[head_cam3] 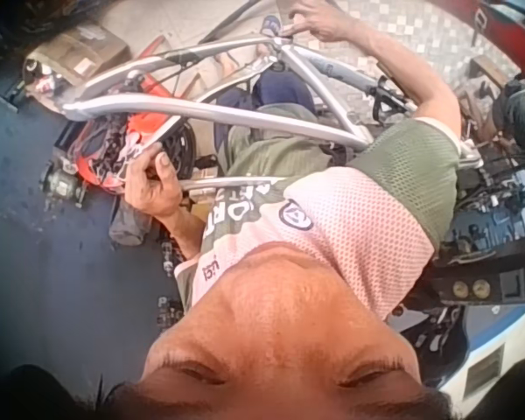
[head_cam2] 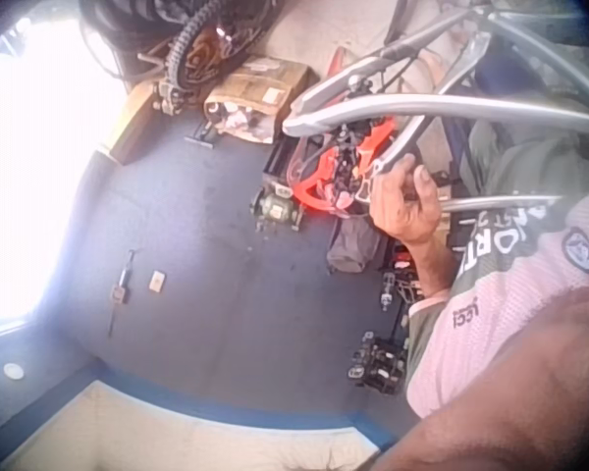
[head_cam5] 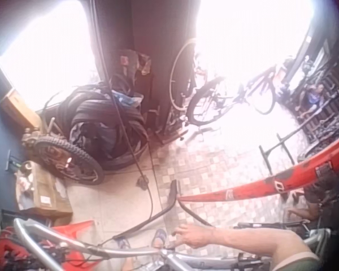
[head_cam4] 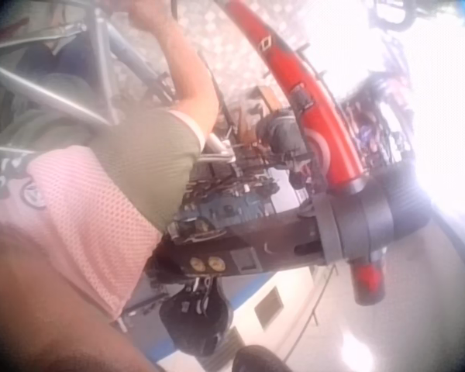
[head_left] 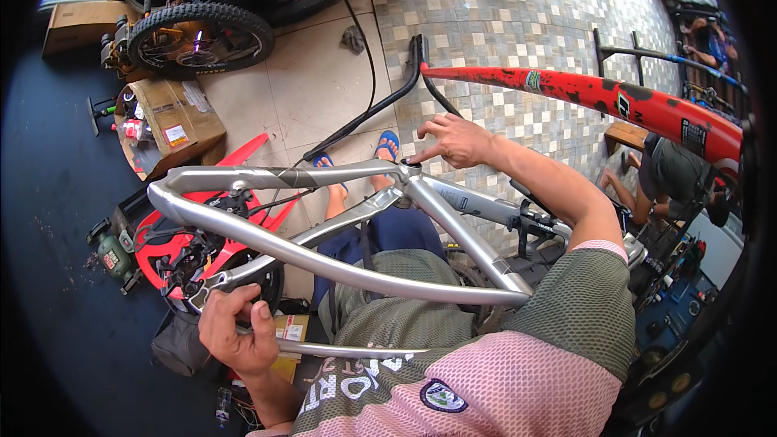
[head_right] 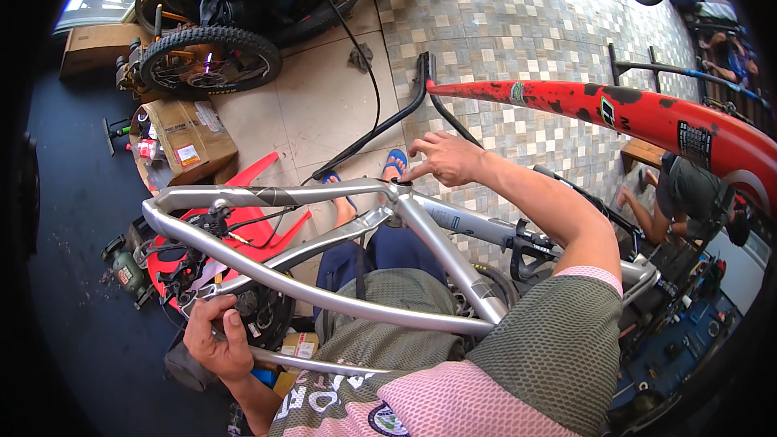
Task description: The person works on a bicycle frame mounted on a repair stand. They wipe the frame with a cloth, then use a headset press tool to press a headset into the frame's head tube. The person repeatedly positions and operates the press tool on the head tube area.
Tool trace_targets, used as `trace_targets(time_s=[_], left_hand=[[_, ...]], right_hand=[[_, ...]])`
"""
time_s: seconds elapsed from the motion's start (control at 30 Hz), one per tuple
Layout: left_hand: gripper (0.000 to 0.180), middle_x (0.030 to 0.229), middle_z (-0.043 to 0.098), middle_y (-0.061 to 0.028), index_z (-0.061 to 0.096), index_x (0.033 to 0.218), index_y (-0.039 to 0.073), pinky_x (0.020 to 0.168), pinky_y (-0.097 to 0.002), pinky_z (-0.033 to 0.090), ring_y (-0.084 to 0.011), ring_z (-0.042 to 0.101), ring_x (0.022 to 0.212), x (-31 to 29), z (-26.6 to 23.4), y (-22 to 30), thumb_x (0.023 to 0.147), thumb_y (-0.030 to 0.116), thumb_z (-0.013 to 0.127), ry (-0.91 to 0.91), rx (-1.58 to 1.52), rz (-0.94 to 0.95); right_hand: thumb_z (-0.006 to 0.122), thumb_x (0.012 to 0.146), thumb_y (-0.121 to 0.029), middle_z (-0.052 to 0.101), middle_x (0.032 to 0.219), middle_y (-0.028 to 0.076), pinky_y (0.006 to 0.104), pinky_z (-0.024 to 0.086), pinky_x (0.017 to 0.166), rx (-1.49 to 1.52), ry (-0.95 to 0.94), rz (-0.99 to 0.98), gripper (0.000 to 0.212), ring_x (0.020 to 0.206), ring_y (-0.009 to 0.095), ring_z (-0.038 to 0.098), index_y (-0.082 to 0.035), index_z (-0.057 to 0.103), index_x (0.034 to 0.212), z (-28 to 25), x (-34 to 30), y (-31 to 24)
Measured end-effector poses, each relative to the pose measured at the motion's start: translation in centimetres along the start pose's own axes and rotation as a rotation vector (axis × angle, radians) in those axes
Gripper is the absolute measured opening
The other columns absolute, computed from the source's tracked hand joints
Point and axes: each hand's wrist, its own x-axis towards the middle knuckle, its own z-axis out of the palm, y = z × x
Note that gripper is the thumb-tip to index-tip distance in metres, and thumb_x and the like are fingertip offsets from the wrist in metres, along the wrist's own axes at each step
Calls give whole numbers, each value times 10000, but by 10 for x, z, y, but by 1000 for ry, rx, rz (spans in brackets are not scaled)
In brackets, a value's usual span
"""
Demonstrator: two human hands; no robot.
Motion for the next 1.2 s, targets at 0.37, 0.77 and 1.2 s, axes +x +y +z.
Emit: trace_targets(time_s=[0.37,0.77,1.2], left_hand=[[178,608,538,-23,728,945,12,507,-297,361,-157,477,524,-1,-1,-2,874,175,730,10,-11,4],[195,607,517,-19,732,946,16,505,-308,357,-166,476,519,0,-2,-4,877,198,735,-10,-30,23],[167,613,534,-34,726,923,38,500,-332,381,-202,516,511,-1,-6,-1,828,156,795,-68,-32,3]], right_hand=[[568,787,-50,610,1229,168,441,391,1113,751,-105,492,420,1224,368,514,-177,828,1092,15,20,2],[559,728,10,545,1097,111,413,386,1058,458,-70,275,510,1159,306,481,-195,821,1115,-15,13,-18],[579,772,-71,620,1108,142,401,400,1079,554,-351,313,551,1132,294,531,-237,791,1253,-29,23,-15]])
